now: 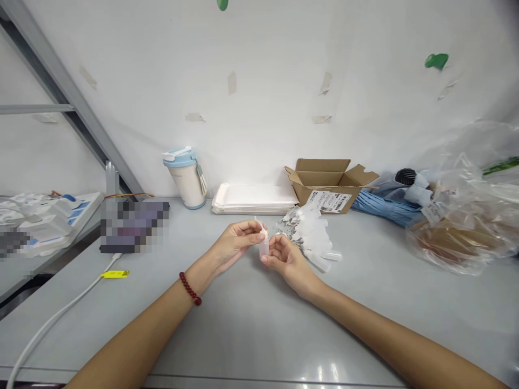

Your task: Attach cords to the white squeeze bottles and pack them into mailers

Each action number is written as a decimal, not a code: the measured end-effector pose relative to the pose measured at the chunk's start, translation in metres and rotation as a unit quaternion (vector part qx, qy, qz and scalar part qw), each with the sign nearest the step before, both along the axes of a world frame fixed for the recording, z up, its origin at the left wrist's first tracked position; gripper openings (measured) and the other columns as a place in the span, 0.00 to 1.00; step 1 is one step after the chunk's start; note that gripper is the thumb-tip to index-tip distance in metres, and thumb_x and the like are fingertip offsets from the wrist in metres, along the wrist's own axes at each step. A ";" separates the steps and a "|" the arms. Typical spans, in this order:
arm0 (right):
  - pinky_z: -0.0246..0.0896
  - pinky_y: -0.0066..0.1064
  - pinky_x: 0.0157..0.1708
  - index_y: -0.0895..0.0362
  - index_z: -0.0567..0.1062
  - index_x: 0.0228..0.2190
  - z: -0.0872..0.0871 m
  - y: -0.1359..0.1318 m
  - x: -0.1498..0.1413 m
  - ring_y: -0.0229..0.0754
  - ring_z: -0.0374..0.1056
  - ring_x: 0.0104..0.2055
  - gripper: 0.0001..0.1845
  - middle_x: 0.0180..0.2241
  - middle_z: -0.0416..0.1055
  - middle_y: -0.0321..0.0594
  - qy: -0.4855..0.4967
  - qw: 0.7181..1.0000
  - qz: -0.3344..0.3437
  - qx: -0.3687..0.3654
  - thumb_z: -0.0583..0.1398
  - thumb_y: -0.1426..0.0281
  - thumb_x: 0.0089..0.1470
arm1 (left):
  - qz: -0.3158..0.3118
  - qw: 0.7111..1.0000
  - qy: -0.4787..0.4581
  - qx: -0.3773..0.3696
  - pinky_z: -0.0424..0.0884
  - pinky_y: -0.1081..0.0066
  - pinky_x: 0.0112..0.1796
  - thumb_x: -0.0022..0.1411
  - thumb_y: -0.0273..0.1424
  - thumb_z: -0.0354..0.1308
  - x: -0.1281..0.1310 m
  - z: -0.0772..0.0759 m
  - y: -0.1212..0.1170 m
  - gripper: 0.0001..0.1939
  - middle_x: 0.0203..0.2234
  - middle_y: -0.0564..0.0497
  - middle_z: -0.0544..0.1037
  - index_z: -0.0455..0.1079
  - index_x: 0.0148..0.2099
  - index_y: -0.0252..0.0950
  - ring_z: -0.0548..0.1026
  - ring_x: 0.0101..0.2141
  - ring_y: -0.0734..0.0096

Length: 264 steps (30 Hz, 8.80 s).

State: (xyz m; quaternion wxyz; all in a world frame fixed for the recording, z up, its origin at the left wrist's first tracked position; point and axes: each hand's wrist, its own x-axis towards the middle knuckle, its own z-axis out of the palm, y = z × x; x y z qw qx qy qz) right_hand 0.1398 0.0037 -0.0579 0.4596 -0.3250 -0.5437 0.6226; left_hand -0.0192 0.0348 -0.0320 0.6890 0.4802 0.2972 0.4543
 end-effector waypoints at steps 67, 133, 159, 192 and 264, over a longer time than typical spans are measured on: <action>0.52 0.26 0.18 0.57 0.65 0.38 0.004 -0.001 0.002 0.31 0.55 0.19 0.19 0.25 0.67 0.34 -0.069 0.995 -0.066 0.017 0.56 0.56 0.51 | 0.134 0.931 0.297 0.162 0.61 0.74 0.28 0.57 0.45 0.54 0.008 0.002 -0.001 0.20 0.18 0.56 0.65 0.63 0.22 0.34 0.63 0.24 0.75; 0.52 0.28 0.24 0.58 0.74 0.35 0.035 0.003 0.038 0.35 0.56 0.24 0.19 0.23 0.65 0.35 -0.284 0.929 -0.114 0.210 0.55 0.56 0.55 | -0.053 0.976 0.212 0.026 0.64 0.73 0.24 0.59 0.45 0.52 0.007 0.008 -0.012 0.20 0.18 0.54 0.67 0.68 0.29 0.31 0.66 0.19 0.76; 0.46 0.27 0.22 0.57 0.73 0.27 0.035 0.004 0.048 0.34 0.52 0.22 0.17 0.19 0.60 0.32 -0.305 0.936 -0.080 0.154 0.54 0.58 0.55 | -0.004 0.961 0.263 0.083 0.63 0.74 0.24 0.56 0.43 0.55 0.017 0.008 -0.023 0.19 0.17 0.54 0.67 0.65 0.21 0.34 0.66 0.20 0.76; 0.56 0.27 0.26 0.58 0.73 0.38 0.029 0.010 0.056 0.36 0.61 0.26 0.15 0.27 0.70 0.36 -0.311 0.894 -0.209 0.244 0.52 0.62 0.58 | 0.071 0.981 0.180 -0.001 0.64 0.73 0.26 0.56 0.39 0.57 0.014 0.012 -0.021 0.15 0.28 0.46 0.75 0.74 0.33 0.31 0.69 0.26 0.73; 0.57 0.28 0.27 0.57 0.73 0.36 0.036 0.002 0.053 0.36 0.62 0.26 0.17 0.27 0.70 0.38 -0.305 0.885 -0.190 0.296 0.49 0.61 0.60 | 0.059 0.989 0.138 0.008 0.63 0.72 0.27 0.55 0.37 0.58 0.012 0.015 -0.024 0.12 0.26 0.48 0.74 0.75 0.30 0.32 0.67 0.24 0.75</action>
